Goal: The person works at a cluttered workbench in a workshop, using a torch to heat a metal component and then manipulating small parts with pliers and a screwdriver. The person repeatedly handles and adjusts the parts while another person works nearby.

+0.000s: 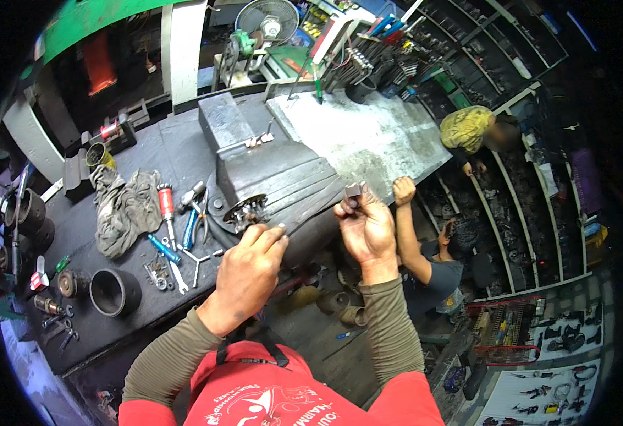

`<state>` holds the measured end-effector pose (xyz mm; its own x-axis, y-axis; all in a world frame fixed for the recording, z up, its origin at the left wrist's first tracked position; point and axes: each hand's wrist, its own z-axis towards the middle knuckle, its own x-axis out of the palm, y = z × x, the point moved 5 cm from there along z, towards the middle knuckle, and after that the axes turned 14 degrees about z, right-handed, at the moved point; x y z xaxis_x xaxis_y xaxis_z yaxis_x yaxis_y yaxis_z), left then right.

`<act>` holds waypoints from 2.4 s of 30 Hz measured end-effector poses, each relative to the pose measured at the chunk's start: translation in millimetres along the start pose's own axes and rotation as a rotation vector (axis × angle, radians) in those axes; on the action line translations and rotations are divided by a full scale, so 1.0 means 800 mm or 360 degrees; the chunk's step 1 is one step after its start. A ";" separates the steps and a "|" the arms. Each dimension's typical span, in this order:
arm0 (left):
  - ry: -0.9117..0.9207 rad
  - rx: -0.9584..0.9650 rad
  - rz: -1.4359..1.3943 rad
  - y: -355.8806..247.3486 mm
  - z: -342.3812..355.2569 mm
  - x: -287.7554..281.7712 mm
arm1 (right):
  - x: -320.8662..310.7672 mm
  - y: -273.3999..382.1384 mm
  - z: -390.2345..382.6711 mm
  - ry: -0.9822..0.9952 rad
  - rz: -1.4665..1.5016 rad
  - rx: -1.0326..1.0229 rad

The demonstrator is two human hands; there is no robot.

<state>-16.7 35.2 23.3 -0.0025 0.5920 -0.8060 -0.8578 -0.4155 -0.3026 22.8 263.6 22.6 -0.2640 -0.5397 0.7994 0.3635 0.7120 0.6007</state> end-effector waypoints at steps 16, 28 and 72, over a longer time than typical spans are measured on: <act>-0.0002 0.0010 0.0013 0.001 0.001 0.002 | 0.043 -0.009 0.005 0.0121 -0.2496 -0.0997; -0.0063 -0.0017 0.0023 -0.001 0.000 0.000 | 0.009 -0.006 0.030 0.0026 -0.1059 -0.0078; -0.0133 -0.0074 -0.0019 -0.005 0.004 -0.003 | 0.034 -0.007 -0.063 -0.0142 -0.0324 0.0055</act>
<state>-14.8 37.6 27.7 -0.0367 0.6520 -0.7574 -0.8334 -0.4382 -0.3368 58.7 222.0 40.7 -0.4075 -0.6331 0.6582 0.2642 0.6082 0.7486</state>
